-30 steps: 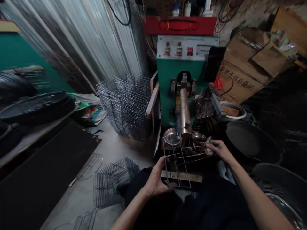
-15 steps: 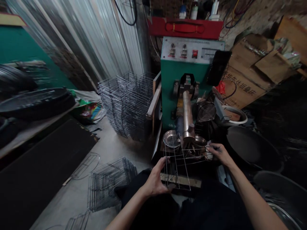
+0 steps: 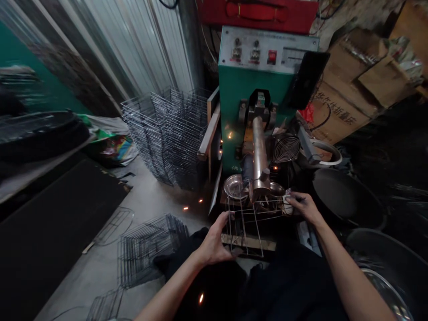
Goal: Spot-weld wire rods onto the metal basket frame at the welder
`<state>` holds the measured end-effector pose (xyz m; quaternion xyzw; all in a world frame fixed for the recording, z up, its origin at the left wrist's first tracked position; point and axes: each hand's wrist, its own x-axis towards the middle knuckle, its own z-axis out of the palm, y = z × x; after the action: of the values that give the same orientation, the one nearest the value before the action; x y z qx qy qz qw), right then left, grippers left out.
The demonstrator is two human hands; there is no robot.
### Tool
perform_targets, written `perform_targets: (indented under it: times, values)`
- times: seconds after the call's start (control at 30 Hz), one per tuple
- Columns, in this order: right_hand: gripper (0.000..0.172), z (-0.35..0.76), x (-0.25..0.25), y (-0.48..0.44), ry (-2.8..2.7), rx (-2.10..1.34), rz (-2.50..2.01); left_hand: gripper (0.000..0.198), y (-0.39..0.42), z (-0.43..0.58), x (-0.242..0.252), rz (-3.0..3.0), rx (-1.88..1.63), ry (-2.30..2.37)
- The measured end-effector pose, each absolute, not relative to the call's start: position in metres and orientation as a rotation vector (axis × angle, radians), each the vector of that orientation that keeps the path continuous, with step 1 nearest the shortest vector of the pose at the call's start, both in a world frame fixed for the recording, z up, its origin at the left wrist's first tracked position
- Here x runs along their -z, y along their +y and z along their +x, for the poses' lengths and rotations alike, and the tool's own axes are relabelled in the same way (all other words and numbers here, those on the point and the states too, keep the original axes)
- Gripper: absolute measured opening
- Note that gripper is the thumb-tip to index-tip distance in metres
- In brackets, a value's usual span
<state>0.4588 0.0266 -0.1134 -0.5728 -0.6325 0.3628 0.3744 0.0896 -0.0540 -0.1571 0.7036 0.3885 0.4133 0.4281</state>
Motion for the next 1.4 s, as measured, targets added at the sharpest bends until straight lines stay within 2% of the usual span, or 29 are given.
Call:
perform_targets:
  times: [0.13,0.23,0.43,0.57,0.7,1.17,1.4]
  values:
    - [0.042,0.450,0.117,0.000,-1.515,-0.590,-1.420,0.105,-0.059,0.093,0.158,1.691,-1.014,1.013]
    - [0.042,0.443,0.123,-0.018,-1.550,-0.462,-1.412,0.106,-0.061,0.096,0.159,1.664,-1.044,1.014]
    - [0.054,0.427,0.113,-0.010,-1.582,-0.528,-1.398,0.103,-0.058,0.100,0.168,1.654,-1.097,0.990]
    - [0.057,0.415,0.106,0.002,-1.658,-0.520,-1.367,0.108,-0.054,0.098,0.172,1.622,-1.087,0.950]
    - [0.059,0.407,0.108,0.004,-1.678,-0.452,-1.375,0.102,-0.047,0.094,0.165,1.548,-1.100,0.914]
    - [0.052,0.408,0.116,0.030,-1.681,-0.422,-1.267,0.100,-0.032,0.092,0.160,1.695,-1.170,0.962]
    - [0.053,0.408,0.113,0.036,-1.684,-0.413,-1.268,0.104,-0.025,0.095,0.165,1.681,-1.153,1.003]
